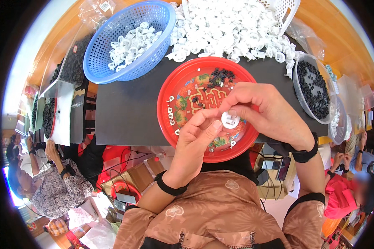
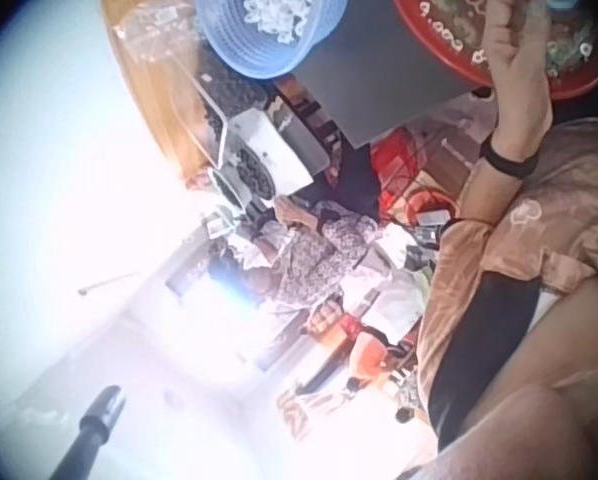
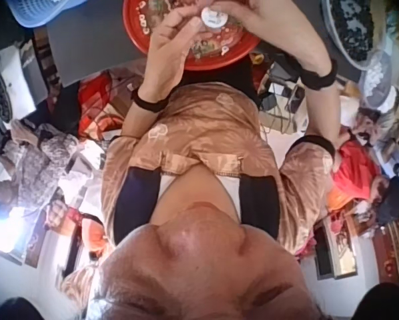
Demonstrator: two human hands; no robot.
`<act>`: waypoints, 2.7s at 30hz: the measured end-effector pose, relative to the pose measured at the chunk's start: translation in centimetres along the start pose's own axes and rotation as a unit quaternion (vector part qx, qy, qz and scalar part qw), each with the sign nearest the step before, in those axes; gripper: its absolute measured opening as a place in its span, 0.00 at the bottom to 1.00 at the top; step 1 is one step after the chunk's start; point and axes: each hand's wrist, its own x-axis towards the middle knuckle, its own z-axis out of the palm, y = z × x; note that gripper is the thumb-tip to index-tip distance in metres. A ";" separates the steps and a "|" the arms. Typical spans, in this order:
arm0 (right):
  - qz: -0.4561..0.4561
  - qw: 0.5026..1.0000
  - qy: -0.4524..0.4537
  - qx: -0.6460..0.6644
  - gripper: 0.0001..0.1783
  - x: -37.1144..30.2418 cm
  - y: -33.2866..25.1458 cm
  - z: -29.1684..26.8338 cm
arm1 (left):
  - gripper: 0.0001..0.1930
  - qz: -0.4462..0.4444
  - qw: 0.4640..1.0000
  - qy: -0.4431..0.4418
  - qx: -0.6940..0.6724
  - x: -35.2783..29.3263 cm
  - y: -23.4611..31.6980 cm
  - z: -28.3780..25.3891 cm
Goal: Manually assembling small plastic and metal components at a workbench.
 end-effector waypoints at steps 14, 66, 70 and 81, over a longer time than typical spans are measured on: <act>0.140 0.973 0.075 0.167 0.05 -0.8 0.6 2.5 | 0.15 -0.002 0.997 0.038 -0.074 0.1 -0.5 -0.6; 0.022 0.983 0.179 0.041 0.04 -1.6 -0.3 5.5 | 0.06 0.107 0.988 0.109 0.024 -0.2 -0.9 -0.6; 0.036 0.984 0.172 0.037 0.05 -1.5 -0.4 5.9 | 0.06 0.103 0.990 0.095 0.004 -0.2 -1.4 -1.0; -0.072 0.968 0.162 -0.177 0.05 -2.0 0.9 6.0 | 0.16 0.027 0.994 0.058 -0.090 -0.1 -0.2 -0.2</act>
